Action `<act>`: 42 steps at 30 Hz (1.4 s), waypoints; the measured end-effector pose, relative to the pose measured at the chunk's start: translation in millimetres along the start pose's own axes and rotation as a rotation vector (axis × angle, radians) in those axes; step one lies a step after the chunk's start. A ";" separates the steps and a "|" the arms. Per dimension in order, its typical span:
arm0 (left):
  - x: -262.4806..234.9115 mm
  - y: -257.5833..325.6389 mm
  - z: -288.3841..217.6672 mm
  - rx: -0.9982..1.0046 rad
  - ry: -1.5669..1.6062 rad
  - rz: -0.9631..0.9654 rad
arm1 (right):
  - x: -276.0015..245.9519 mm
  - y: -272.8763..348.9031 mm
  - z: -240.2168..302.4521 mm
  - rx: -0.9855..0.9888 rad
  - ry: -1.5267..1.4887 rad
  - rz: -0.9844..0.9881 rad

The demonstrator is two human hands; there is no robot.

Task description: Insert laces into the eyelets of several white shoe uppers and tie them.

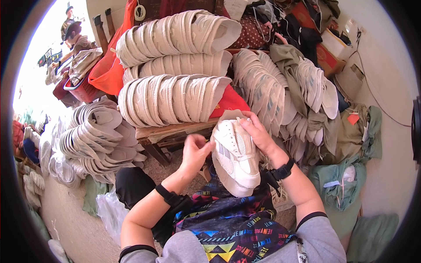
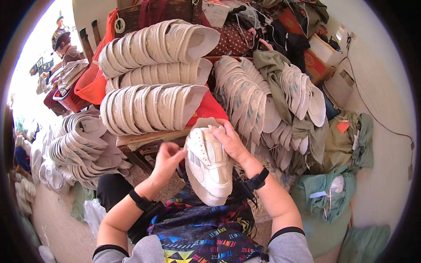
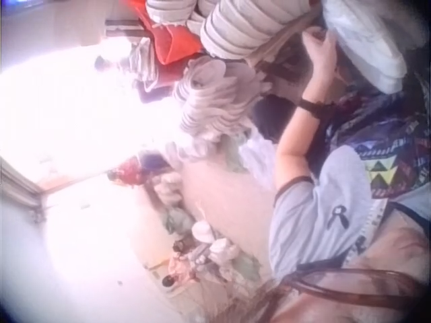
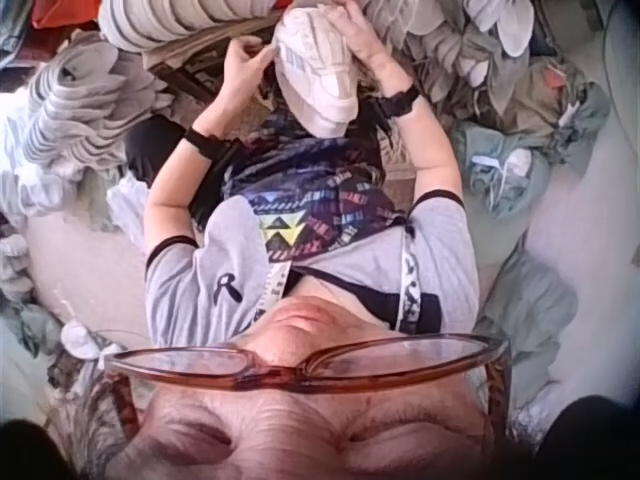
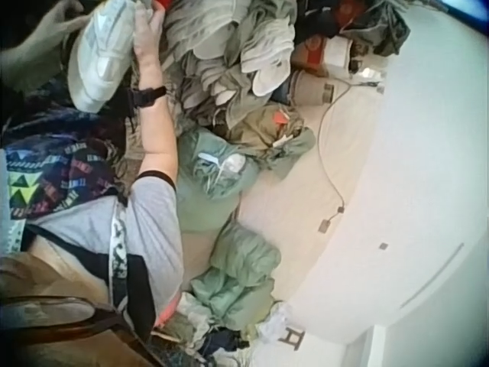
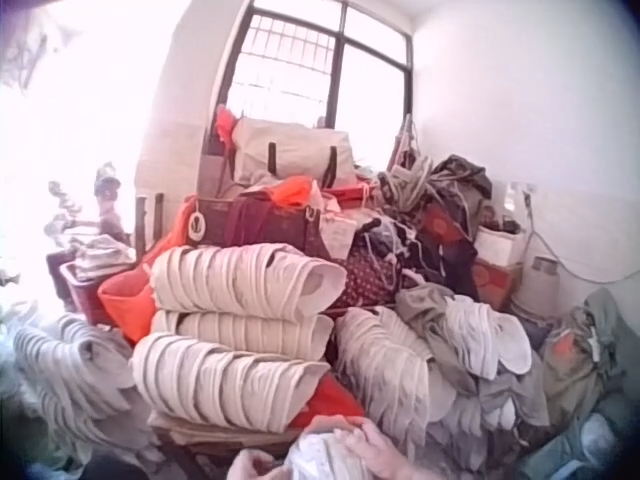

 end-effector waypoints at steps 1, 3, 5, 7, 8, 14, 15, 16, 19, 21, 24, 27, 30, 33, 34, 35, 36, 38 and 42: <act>-2.9 -2.3 7.3 0.303 -0.202 -0.219 | 2.3 -2.2 -1.6 0.002 -0.003 -0.001; -0.3 -3.9 -18.4 0.273 -0.114 -0.073 | 2.0 -1.4 -6.8 -0.053 0.111 -0.008; 10.5 2.7 -43.4 0.590 -0.437 0.010 | 6.4 0.1 -9.5 -0.042 0.140 -0.025; 21.2 7.6 -33.8 0.413 -0.370 0.126 | 7.6 -1.3 -22.5 -0.012 0.008 -0.002; 20.7 10.4 -31.0 0.406 -0.384 0.125 | 12.2 -2.1 -25.9 -0.029 -0.029 -0.005; 7.7 11.0 -14.8 0.409 -0.352 0.153 | 28.5 -1.2 -29.3 -0.108 0.460 -0.165; 4.9 10.5 -13.1 0.372 -0.325 0.170 | 29.4 -3.8 -26.7 -0.109 0.456 -0.168; 2.5 9.2 -11.4 0.307 -0.322 0.173 | 29.8 -7.6 -23.0 -0.050 0.499 -0.109; -2.9 3.4 9.2 0.272 -0.258 0.138 | 36.4 -15.3 -27.2 0.035 0.531 -0.037; -9.8 -3.3 21.4 0.249 -0.252 0.142 | 41.1 -25.4 -37.9 0.058 0.514 -0.034; -13.1 -4.1 26.7 0.147 -0.165 0.179 | 44.4 -31.1 -50.0 0.096 0.533 -0.060; -12.5 -5.3 28.2 0.158 -0.120 0.162 | 32.3 -26.3 -56.0 -0.040 0.453 -0.033; -12.5 -2.2 28.2 0.156 -0.126 0.158 | 9.0 2.5 -69.6 0.048 -0.125 0.071; -8.3 -0.4 26.7 0.159 -0.016 0.154 | -39.0 50.6 -85.7 0.259 -0.046 -0.095; -6.5 -0.3 25.9 0.154 -0.039 0.137 | -58.7 68.0 -97.2 0.319 -0.070 -0.165; -3.5 -0.5 20.6 0.152 -0.063 0.124 | -79.9 85.5 -109.3 0.375 -0.094 -0.241; -0.7 0.7 12.1 0.124 -0.052 0.134 | -98.9 106.7 -115.9 0.430 -0.112 -0.350; -4.1 -8.4 11.3 0.079 -0.110 0.069 | -135.2 136.6 -139.3 0.516 -0.089 -0.493; 0.9 -15.4 7.4 0.123 -0.067 0.030 | -184.8 196.1 -191.5 0.676 0.026 -0.787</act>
Point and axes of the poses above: each hand's wrist, its own y-axis away from the middle knuckle, its own x-axis out of the palm, z = x × y, the point moved 1 cm from there along -y, towards the middle knuckle, and after that the axes turned 5 degrees about z, right-handed, at the moved point
